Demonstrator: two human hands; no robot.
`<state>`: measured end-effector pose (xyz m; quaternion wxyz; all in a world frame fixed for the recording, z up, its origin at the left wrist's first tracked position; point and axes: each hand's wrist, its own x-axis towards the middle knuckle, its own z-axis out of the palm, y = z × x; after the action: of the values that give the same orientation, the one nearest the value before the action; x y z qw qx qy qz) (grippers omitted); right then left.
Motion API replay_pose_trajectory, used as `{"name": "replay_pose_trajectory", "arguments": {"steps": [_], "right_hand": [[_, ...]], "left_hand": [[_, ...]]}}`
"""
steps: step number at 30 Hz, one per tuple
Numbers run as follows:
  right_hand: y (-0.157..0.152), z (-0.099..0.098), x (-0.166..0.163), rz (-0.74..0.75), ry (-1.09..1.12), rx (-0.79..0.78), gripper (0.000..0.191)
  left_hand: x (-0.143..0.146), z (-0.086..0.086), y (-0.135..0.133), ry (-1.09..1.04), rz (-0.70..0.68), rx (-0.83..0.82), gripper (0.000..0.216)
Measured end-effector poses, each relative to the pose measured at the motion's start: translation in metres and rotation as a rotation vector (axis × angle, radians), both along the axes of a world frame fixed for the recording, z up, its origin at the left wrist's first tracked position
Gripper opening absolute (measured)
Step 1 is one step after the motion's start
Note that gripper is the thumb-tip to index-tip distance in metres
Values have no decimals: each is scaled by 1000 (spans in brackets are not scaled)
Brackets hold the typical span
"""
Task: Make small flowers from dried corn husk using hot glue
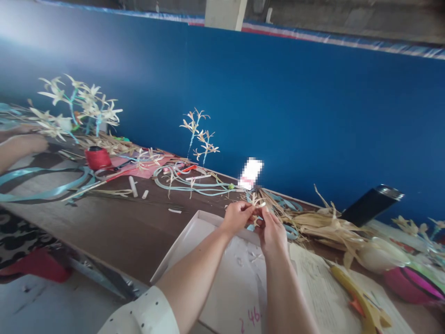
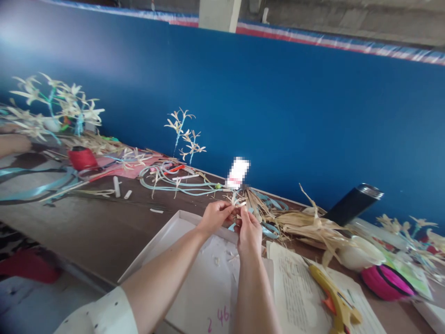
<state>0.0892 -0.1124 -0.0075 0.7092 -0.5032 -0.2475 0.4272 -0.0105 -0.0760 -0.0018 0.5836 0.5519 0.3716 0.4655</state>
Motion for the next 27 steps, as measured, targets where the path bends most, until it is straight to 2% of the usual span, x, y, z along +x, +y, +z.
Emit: {"name": "replay_pose_trajectory", "arguments": {"steps": [12,19,27], "right_hand": [[2,-5,3,-70,-143,-12,38],[1,-3,1,-43,-127,1,41],[0,-5,3,-103,-342,22,39]], "left_hand": [[4,-7,2,-34,-41,39,24],[1,0,-1,4,33,57,25],[5,-4,-2,-39,13,82,24]]}}
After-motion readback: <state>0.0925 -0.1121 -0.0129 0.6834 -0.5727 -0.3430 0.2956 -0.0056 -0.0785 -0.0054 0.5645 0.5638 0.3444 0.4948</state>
